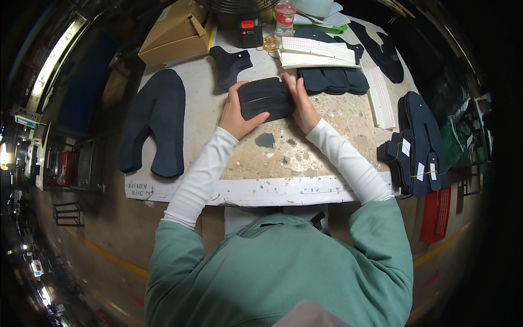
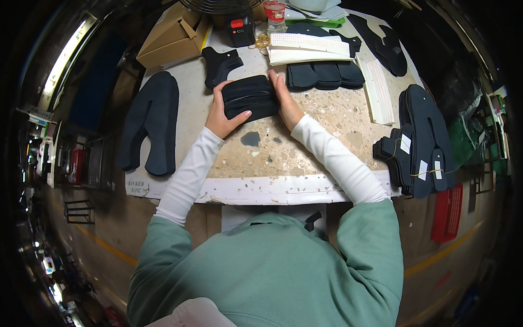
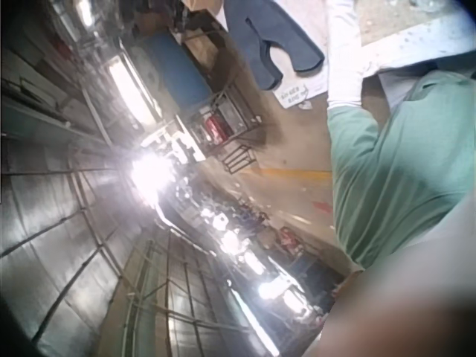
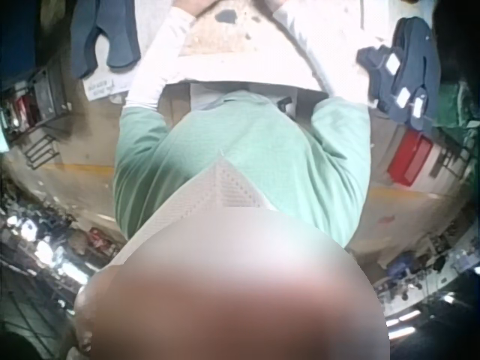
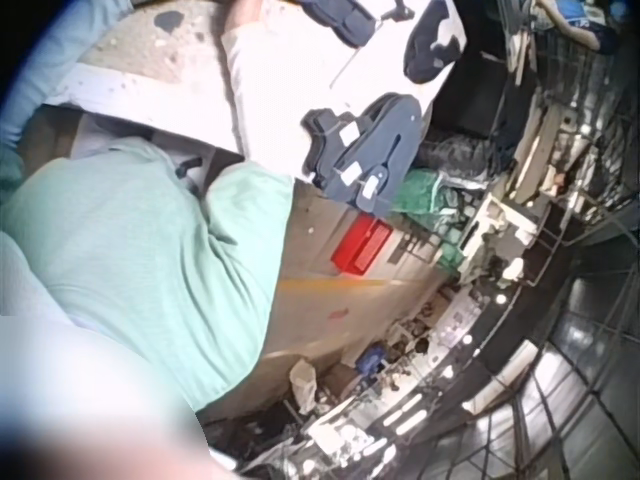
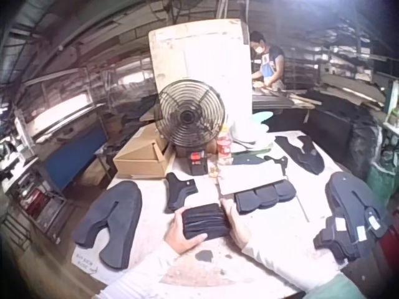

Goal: The person repeatedly picks small white labels from a roll, peels off the backing, and sticks them onto black car mats on a workbench. They handle multiple mats, turning them over and placing labeled mats into a stack.

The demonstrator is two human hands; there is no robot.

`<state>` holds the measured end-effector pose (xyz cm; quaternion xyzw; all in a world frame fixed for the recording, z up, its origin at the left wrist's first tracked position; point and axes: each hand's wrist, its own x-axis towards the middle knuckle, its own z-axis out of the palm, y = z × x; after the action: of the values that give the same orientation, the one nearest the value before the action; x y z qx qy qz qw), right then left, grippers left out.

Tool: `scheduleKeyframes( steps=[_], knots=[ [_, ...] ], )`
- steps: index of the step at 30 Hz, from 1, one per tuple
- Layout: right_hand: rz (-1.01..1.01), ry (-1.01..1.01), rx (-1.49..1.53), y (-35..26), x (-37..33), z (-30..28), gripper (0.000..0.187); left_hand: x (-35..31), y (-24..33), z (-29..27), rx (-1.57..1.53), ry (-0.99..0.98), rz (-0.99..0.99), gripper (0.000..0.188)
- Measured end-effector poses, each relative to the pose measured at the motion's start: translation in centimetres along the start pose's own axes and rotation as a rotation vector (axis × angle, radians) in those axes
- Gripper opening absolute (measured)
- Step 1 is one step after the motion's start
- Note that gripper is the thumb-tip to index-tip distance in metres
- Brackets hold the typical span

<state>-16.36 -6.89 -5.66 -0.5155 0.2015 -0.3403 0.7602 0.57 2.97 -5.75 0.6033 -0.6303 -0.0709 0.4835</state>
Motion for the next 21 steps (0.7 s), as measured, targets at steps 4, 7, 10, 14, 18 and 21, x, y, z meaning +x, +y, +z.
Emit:
scheduleKeyframes(
  steps=[4,7,10,14,18,21],
  knots=[
    [-0.02,-0.054,-0.181,0.1,0.5,-0.5,0.08,0.0,0.3,-0.6,-0.076,-0.079,-0.125,0.076],
    [-0.182,-0.068,-0.551,-0.1,0.4,-1.0,0.083,0.1,0.4,-1.0,-0.119,-0.104,-0.153,0.067],
    [-0.343,-0.079,-0.729,-1.5,0.4,-1.2,0.074,0.5,0.4,-0.9,-0.429,-0.079,-0.343,0.06],
    [-0.082,0.034,-0.903,-4.0,0.8,-0.3,0.06,1.4,-0.2,-1.3,-0.763,-0.085,-0.69,0.058],
    [-0.303,0.131,-1.285,-6.2,1.9,-1.1,0.038,1.5,-1.4,-1.8,-0.675,-0.087,-0.736,0.06],
    [-0.594,0.347,-1.467,-8.6,5.6,-4.0,0.022,1.3,-2.2,-1.8,-0.546,-0.084,-0.674,0.061]
  ],
)
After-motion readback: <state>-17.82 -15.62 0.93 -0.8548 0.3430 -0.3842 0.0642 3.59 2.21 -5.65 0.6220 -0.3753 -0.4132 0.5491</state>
